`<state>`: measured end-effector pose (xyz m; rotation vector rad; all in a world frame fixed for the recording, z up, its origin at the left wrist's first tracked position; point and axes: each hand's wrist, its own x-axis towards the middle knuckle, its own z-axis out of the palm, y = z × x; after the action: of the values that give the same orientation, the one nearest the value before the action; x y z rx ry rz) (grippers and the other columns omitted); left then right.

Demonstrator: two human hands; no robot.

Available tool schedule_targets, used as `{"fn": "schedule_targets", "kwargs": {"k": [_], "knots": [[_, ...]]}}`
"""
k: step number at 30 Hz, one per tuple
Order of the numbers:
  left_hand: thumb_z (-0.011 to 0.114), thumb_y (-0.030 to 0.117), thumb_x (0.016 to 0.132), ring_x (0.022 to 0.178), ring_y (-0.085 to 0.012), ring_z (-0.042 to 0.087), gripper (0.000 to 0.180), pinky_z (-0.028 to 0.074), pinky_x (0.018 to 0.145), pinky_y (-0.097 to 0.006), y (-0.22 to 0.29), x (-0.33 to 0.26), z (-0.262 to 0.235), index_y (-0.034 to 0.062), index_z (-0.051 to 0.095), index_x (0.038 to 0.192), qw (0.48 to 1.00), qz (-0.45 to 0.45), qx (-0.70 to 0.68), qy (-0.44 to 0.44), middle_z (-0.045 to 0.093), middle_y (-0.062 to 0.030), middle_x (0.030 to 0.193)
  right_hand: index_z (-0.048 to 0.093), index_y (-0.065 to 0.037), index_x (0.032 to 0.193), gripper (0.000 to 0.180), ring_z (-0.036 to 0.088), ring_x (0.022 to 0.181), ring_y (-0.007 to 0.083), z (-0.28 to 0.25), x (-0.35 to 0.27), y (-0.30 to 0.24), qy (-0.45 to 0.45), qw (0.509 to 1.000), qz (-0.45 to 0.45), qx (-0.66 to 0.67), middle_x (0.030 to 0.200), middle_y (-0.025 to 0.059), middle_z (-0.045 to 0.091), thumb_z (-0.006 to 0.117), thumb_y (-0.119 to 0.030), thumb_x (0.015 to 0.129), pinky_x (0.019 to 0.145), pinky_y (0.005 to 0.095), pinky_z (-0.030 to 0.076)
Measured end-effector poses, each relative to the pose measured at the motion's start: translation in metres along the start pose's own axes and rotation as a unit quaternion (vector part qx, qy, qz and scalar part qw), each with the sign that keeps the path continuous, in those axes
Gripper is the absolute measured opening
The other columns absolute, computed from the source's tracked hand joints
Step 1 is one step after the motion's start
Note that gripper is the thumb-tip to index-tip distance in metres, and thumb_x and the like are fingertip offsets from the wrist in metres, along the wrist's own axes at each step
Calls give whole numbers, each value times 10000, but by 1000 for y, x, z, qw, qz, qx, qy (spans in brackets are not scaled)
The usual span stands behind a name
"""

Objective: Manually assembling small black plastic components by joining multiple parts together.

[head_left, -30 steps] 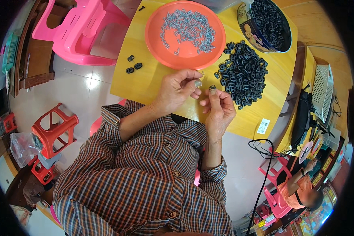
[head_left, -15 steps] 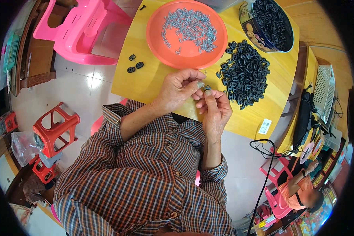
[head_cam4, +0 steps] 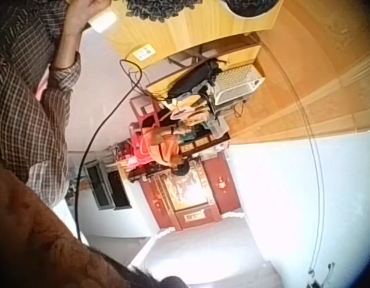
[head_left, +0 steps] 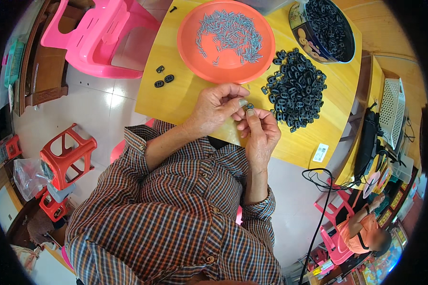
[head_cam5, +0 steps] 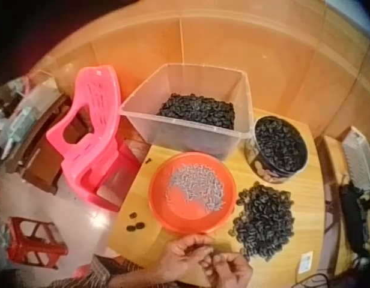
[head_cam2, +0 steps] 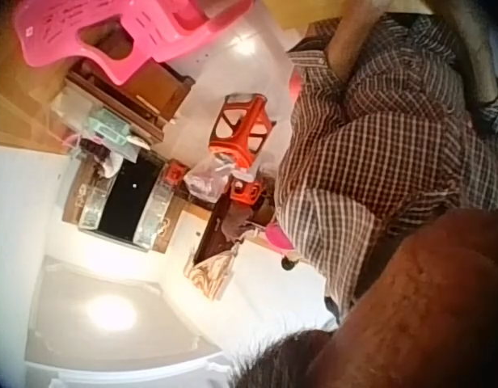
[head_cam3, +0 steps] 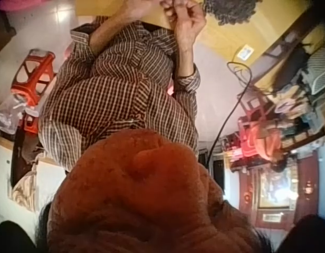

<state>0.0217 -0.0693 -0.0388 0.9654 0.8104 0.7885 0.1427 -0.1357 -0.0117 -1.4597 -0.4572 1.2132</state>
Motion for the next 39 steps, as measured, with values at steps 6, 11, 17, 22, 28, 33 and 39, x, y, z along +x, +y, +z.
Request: {"fn": "schedule_targets", "kwargs": {"k": [6, 11, 17, 22, 28, 33, 39], "knots": [[559, 25, 907, 687, -70, 617, 189, 531, 638, -209, -1, -1, 0, -41, 570, 1084, 1000, -4, -1, 3, 630, -47, 851, 572, 4, 875, 112, 523, 560, 41, 1, -1, -1, -2, 1000, -1, -2, 709, 54, 632, 584, -104, 902, 478, 168, 404], [568, 18, 900, 682, -68, 615, 183, 529, 634, -208, -1, -2, 1, -41, 576, 1073, 1000, 2, 5, 7, 634, -44, 838, 570, 6, 873, 115, 527, 560, 44, -1, 0, 0, 0, 1000, -3, -26, 702, 56, 632, 585, -105, 902, 479, 170, 408], [564, -4, 894, 667, -66, 603, 165, 519, 618, -211, -4, -3, 1, -40, 585, 1053, 999, 19, 37, 2, 629, -36, 819, 563, 8, 861, 125, 530, 565, 46, 1, -2, 0, 4, 998, -17, -53, 699, 55, 625, 584, -108, 904, 481, 173, 416], [546, -15, 898, 665, -64, 602, 143, 519, 611, -214, 0, -3, 1, -35, 590, 1032, 999, 15, 38, -10, 624, -31, 802, 583, 0, 861, 122, 530, 549, 51, 0, -1, 3, -2, 997, -34, -64, 697, 45, 628, 578, -111, 910, 471, 172, 400], [565, 1, 893, 665, -63, 603, 154, 521, 616, -211, -2, -3, 1, -34, 592, 1040, 999, 11, 44, 1, 632, -26, 807, 594, 11, 910, 129, 521, 544, 57, -3, -2, 0, -35, 997, -32, -62, 698, 49, 627, 566, -114, 923, 490, 177, 413], [575, 15, 893, 667, -61, 603, 153, 521, 615, -211, -1, -4, 3, -35, 597, 1035, 999, 7, 54, 2, 638, -27, 803, 571, 14, 913, 109, 558, 600, 65, -8, -2, 0, -51, 997, -21, -63, 743, 56, 633, 532, -85, 936, 506, 186, 451], [565, 31, 905, 669, -64, 613, 151, 526, 619, -212, 0, -2, 3, -42, 597, 1033, 998, 5, 61, -14, 639, -34, 799, 575, 8, 914, 127, 532, 558, 65, -8, -1, -1, -30, 998, -11, -46, 728, 56, 629, 542, -114, 931, 475, 186, 424]]}}
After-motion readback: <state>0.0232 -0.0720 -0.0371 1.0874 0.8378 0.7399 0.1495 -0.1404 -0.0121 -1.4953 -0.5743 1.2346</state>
